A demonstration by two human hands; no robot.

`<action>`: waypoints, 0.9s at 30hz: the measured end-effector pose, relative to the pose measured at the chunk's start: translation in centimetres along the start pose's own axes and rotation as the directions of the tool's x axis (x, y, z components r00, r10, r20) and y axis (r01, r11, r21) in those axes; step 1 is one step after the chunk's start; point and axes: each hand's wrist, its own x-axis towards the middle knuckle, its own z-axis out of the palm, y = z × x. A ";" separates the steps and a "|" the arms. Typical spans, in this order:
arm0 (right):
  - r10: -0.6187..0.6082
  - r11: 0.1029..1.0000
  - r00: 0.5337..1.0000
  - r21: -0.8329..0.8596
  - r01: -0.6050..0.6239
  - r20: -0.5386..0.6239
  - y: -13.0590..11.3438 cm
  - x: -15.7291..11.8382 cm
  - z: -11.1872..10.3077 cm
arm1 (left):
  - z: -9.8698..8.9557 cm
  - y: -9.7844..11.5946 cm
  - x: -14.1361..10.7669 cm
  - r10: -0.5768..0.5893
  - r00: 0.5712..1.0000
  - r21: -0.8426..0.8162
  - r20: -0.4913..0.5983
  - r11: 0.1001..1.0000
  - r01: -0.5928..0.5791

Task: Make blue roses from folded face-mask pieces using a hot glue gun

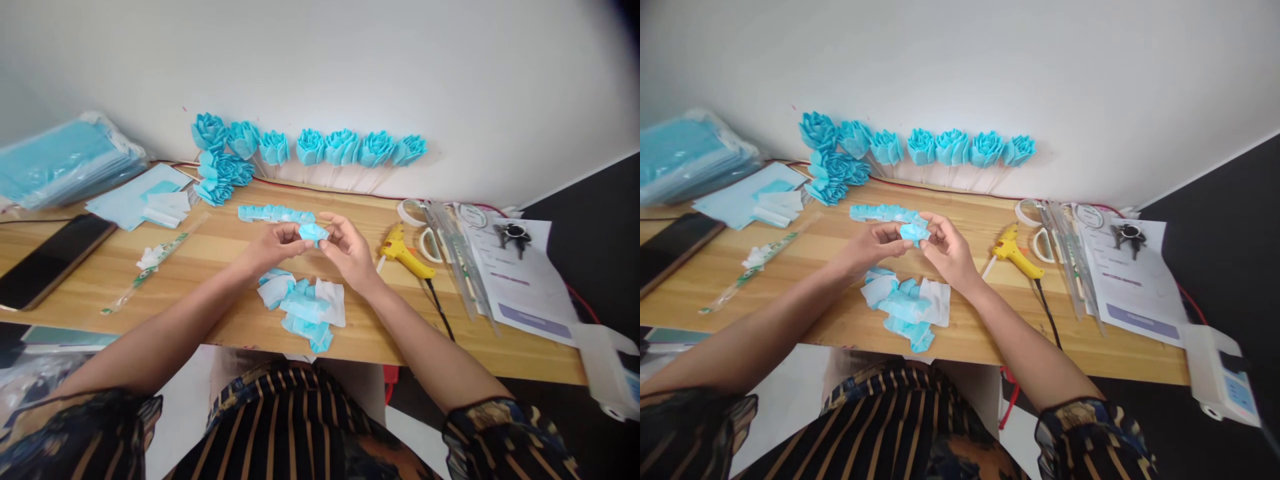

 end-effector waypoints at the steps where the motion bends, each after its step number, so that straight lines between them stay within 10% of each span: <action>1: -0.003 1.000 1.000 -0.005 0.003 0.000 0.1 0.0 0.0 | 0.0 -0.1 0.0 0.001 1.000 0.009 0.001 1.000 -0.001; 27: 0.062 0.998 0.995 -0.021 -0.061 0.072 0.6 0.0 0.0 | 0.0 -0.2 0.0 0.049 0.998 0.023 -0.042 0.999 -0.048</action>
